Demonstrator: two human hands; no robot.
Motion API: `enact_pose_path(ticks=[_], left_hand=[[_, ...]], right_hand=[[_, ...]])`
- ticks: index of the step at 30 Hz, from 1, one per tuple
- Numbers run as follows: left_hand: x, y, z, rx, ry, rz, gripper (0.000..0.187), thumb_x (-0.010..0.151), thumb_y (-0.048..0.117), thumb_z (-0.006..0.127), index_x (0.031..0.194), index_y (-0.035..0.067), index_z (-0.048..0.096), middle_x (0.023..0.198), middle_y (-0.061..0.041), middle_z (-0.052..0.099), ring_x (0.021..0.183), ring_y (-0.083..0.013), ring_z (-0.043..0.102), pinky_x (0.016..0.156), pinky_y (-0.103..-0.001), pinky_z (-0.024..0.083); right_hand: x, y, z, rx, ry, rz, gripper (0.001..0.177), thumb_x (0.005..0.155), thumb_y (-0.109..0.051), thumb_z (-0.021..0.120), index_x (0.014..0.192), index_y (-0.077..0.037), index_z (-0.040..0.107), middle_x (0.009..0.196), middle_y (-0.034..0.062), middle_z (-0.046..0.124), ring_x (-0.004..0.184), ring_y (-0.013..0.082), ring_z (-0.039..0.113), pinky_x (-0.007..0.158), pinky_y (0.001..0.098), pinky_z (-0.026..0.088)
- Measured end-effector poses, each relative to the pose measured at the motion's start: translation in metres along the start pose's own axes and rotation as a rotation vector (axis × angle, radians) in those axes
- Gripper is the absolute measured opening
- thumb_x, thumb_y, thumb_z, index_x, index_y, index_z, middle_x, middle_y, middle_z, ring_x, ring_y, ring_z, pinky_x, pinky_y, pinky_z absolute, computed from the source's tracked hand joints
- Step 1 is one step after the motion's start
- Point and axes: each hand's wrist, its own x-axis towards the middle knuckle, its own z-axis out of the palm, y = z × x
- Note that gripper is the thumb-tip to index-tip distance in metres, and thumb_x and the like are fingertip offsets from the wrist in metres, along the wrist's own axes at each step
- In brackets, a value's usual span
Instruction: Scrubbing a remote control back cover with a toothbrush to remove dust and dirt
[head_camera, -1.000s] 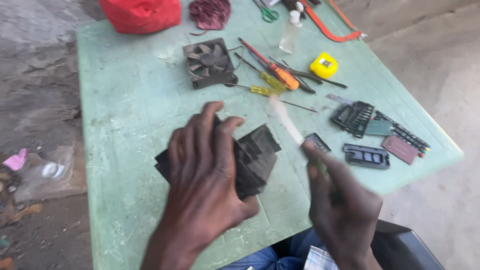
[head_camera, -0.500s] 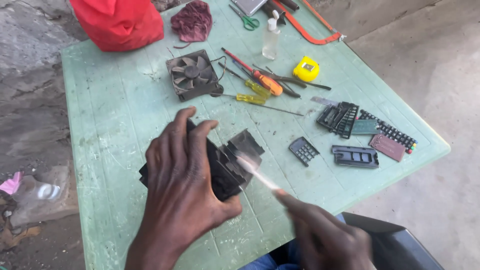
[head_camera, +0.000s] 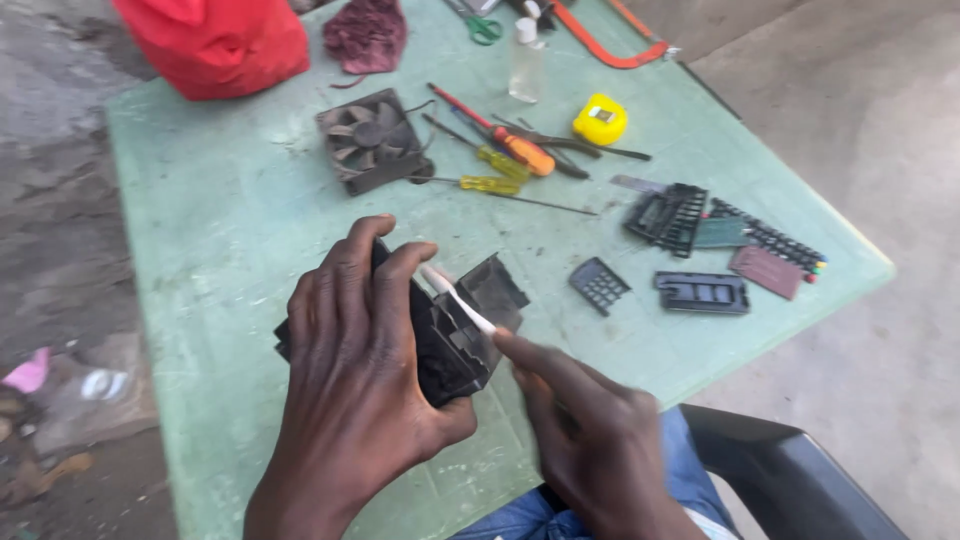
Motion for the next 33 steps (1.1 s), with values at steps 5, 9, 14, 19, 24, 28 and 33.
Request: enact_pose_path(ticks=[5, 9, 14, 19, 24, 28, 33], left_hand=[[-0.015, 0.022, -0.013, -0.235, -0.137, 0.173, 0.102, 0.034, 0.010, 0.073, 0.133, 0.015, 0.047, 0.155, -0.012, 0.039, 0.149, -0.0357, 0.035, 0.123, -0.054, 0.022], [-0.020, 0.012, -0.008, -0.247, -0.142, 0.206, 0.102, 0.043, 0.011, 0.087, 0.134, 0.012, 0.041, 0.155, -0.018, 0.035, 0.154, -0.0423, 0.029, 0.127, -0.059, 0.020], [-0.045, -0.020, 0.027, -0.117, 0.169, 0.175, 0.078, 0.072, 0.010, 0.089, 0.130, 0.011, 0.037, 0.140, -0.018, 0.035, 0.148, -0.0461, 0.039, 0.125, -0.071, 0.032], [-0.069, -0.029, 0.071, -0.118, 0.145, 0.231, 0.073, 0.069, 0.007, 0.090, 0.121, 0.014, 0.040, 0.130, -0.016, 0.048, 0.136, -0.0458, 0.051, 0.118, -0.070, 0.036], [-0.091, -0.054, 0.107, -0.065, 0.282, 0.220, 0.078, 0.067, -0.009, 0.089, 0.122, 0.014, 0.039, 0.127, -0.011, 0.040, 0.138, -0.0398, 0.047, 0.114, -0.066, 0.041], [-0.098, -0.040, 0.101, -0.011, 0.213, 0.295, 0.040, 0.096, 0.002, 0.076, 0.124, 0.019, 0.054, 0.135, -0.003, 0.046, 0.140, -0.0307, 0.042, 0.117, -0.057, 0.040], [-0.097, -0.021, 0.075, 0.012, 0.103, 0.306, 0.038, 0.101, 0.011, 0.066, 0.133, 0.032, 0.061, 0.143, -0.002, 0.052, 0.142, -0.0299, 0.040, 0.115, -0.052, 0.040]], right_hand=[[-0.039, 0.042, -0.052, -0.087, -0.164, 0.049, 0.034, 0.082, -0.021, 0.072, 0.113, -0.032, 0.081, 0.047, -0.0079, 0.049, 0.038, 0.0036, 0.032, 0.034, 0.0187, 0.036], [-0.032, 0.007, -0.033, 0.137, -0.087, 0.251, 0.026, 0.087, -0.021, 0.070, 0.108, -0.014, 0.083, 0.104, -0.0013, 0.088, 0.089, 0.0010, 0.076, 0.076, 0.0170, 0.055], [-0.034, -0.012, 0.032, 0.001, 0.273, -0.063, 0.022, 0.088, -0.001, 0.069, 0.107, -0.010, 0.074, 0.074, -0.0014, 0.077, 0.040, 0.0031, 0.051, 0.041, 0.0200, 0.041], [-0.015, -0.028, 0.027, 0.303, 0.366, -0.037, 0.020, 0.092, -0.009, 0.065, 0.110, -0.001, 0.068, 0.097, 0.0107, 0.077, 0.078, 0.0149, 0.073, 0.072, 0.0222, 0.056], [-0.017, 0.008, -0.014, 0.586, 0.237, 0.442, 0.043, 0.096, -0.037, 0.055, 0.121, -0.004, 0.063, 0.055, -0.0050, 0.038, 0.048, 0.0055, 0.032, 0.046, 0.0216, 0.023], [-0.060, 0.057, -0.023, 0.573, -0.068, 0.517, 0.035, 0.102, -0.036, 0.054, 0.096, -0.003, 0.066, 0.066, -0.0014, 0.041, 0.057, 0.0101, 0.036, 0.052, 0.0268, 0.032], [-0.074, 0.057, -0.025, 0.460, -0.066, 0.687, 0.037, 0.101, -0.036, 0.055, 0.088, -0.004, 0.067, 0.067, 0.0040, 0.047, 0.062, 0.0162, 0.043, 0.062, 0.0313, 0.035]])
